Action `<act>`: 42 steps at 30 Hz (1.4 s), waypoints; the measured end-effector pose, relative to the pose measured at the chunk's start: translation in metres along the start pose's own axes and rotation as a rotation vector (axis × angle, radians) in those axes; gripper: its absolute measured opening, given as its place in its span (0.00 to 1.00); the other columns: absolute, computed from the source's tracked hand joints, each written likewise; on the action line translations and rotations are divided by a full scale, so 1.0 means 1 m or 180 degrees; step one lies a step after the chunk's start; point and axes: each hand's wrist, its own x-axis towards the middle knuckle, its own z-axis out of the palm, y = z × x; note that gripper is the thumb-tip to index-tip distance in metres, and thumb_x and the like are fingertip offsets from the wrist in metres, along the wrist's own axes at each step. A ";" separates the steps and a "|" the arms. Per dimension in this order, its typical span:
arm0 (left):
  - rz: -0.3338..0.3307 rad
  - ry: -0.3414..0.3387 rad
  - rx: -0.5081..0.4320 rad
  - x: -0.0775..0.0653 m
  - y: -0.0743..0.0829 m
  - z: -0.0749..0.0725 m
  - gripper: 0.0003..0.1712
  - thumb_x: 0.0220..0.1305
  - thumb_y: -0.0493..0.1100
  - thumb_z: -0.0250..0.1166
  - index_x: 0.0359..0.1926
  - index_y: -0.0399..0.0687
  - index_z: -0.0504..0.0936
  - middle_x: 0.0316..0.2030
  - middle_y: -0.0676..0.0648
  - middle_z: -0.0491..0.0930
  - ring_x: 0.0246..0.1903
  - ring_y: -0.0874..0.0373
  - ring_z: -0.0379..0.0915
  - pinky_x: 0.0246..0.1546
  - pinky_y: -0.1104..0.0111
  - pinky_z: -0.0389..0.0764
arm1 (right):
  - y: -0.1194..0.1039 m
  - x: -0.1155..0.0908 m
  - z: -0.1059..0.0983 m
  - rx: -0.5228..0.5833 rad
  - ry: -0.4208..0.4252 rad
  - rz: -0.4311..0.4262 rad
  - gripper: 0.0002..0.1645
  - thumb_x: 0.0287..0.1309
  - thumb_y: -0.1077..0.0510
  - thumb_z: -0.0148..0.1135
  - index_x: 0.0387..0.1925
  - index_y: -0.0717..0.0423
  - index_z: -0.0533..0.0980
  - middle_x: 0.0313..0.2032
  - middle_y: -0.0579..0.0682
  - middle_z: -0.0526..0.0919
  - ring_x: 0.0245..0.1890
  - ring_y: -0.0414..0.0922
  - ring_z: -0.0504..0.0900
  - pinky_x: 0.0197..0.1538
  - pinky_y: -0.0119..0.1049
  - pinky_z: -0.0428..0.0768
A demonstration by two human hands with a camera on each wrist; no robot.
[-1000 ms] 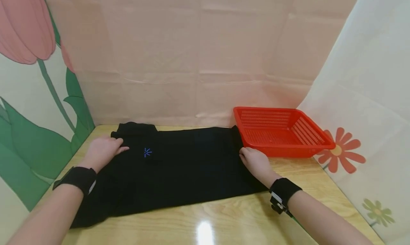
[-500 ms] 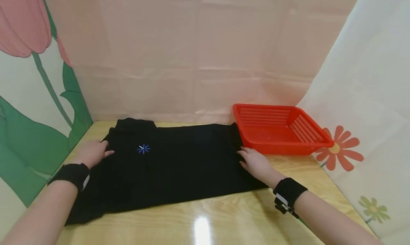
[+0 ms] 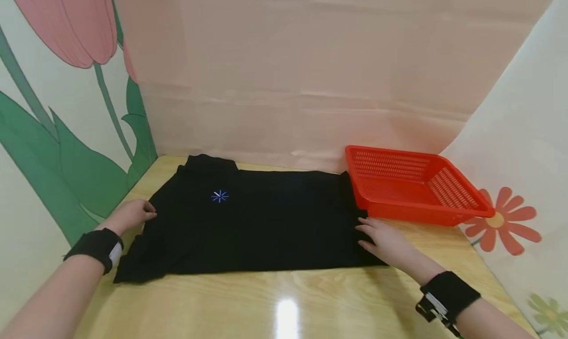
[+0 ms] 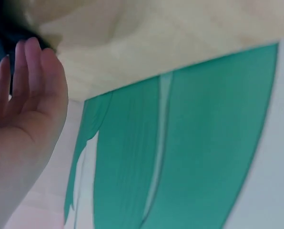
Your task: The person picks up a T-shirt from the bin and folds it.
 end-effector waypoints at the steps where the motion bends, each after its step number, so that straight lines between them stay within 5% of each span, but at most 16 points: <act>1: -0.0006 0.0022 -0.0059 0.001 0.002 0.002 0.17 0.66 0.39 0.61 0.42 0.23 0.79 0.39 0.29 0.80 0.42 0.33 0.76 0.44 0.46 0.75 | 0.002 -0.006 -0.001 0.0035 -0.0080 0.0045 0.28 0.55 0.55 0.71 0.54 0.66 0.77 0.59 0.67 0.73 0.58 0.66 0.72 0.58 0.61 0.69; 5: -0.0114 0.0098 -0.0330 0.003 0.009 0.014 0.22 0.65 0.43 0.63 0.43 0.21 0.76 0.35 0.31 0.79 0.35 0.39 0.77 0.41 0.48 0.76 | 0.004 -0.024 0.002 0.0258 -0.0397 0.0161 0.32 0.59 0.49 0.67 0.59 0.65 0.74 0.63 0.67 0.69 0.62 0.67 0.67 0.60 0.63 0.66; 9: -0.0166 0.0184 -0.0405 -0.003 0.011 0.023 0.26 0.62 0.45 0.66 0.43 0.20 0.74 0.38 0.27 0.78 0.39 0.33 0.76 0.43 0.47 0.75 | 0.000 -0.033 0.010 0.0505 -0.0591 0.0147 0.36 0.63 0.44 0.62 0.63 0.65 0.71 0.66 0.66 0.65 0.66 0.67 0.61 0.62 0.62 0.63; 12: -0.0105 0.0258 -0.0352 -0.009 0.011 0.027 0.22 0.61 0.41 0.66 0.42 0.20 0.75 0.42 0.24 0.77 0.44 0.30 0.73 0.47 0.45 0.73 | -0.005 -0.036 0.014 0.0606 -0.0652 0.0151 0.38 0.65 0.42 0.59 0.65 0.65 0.68 0.68 0.65 0.63 0.67 0.66 0.60 0.63 0.62 0.62; 17: -0.0081 0.0389 -0.0368 -0.016 0.008 0.031 0.11 0.62 0.35 0.64 0.37 0.27 0.74 0.37 0.29 0.77 0.37 0.37 0.74 0.42 0.47 0.73 | -0.012 -0.038 0.017 0.0718 -0.0731 0.0228 0.40 0.66 0.41 0.57 0.68 0.63 0.65 0.70 0.63 0.59 0.69 0.64 0.57 0.64 0.62 0.61; 27: -0.0070 0.0622 0.0067 -0.022 0.002 0.032 0.06 0.61 0.35 0.64 0.35 0.35 0.75 0.32 0.35 0.80 0.32 0.41 0.77 0.34 0.49 0.75 | -0.020 -0.038 0.021 0.0766 -0.0796 0.0250 0.42 0.67 0.39 0.54 0.71 0.61 0.61 0.72 0.62 0.56 0.70 0.63 0.55 0.65 0.62 0.59; 36: 0.0181 0.0829 0.0894 -0.036 0.056 0.026 0.19 0.60 0.41 0.68 0.45 0.28 0.78 0.37 0.30 0.78 0.38 0.32 0.75 0.38 0.44 0.77 | -0.022 -0.036 0.011 0.0705 -0.0768 0.0295 0.43 0.65 0.36 0.55 0.70 0.60 0.63 0.71 0.61 0.58 0.70 0.61 0.57 0.64 0.62 0.61; 42: 0.0387 0.0486 0.0923 -0.048 0.093 0.032 0.23 0.63 0.44 0.66 0.50 0.28 0.79 0.45 0.31 0.79 0.46 0.35 0.75 0.47 0.45 0.76 | -0.027 -0.033 0.000 0.0633 -0.0592 0.0186 0.42 0.64 0.38 0.57 0.70 0.60 0.63 0.71 0.61 0.59 0.70 0.63 0.57 0.64 0.63 0.60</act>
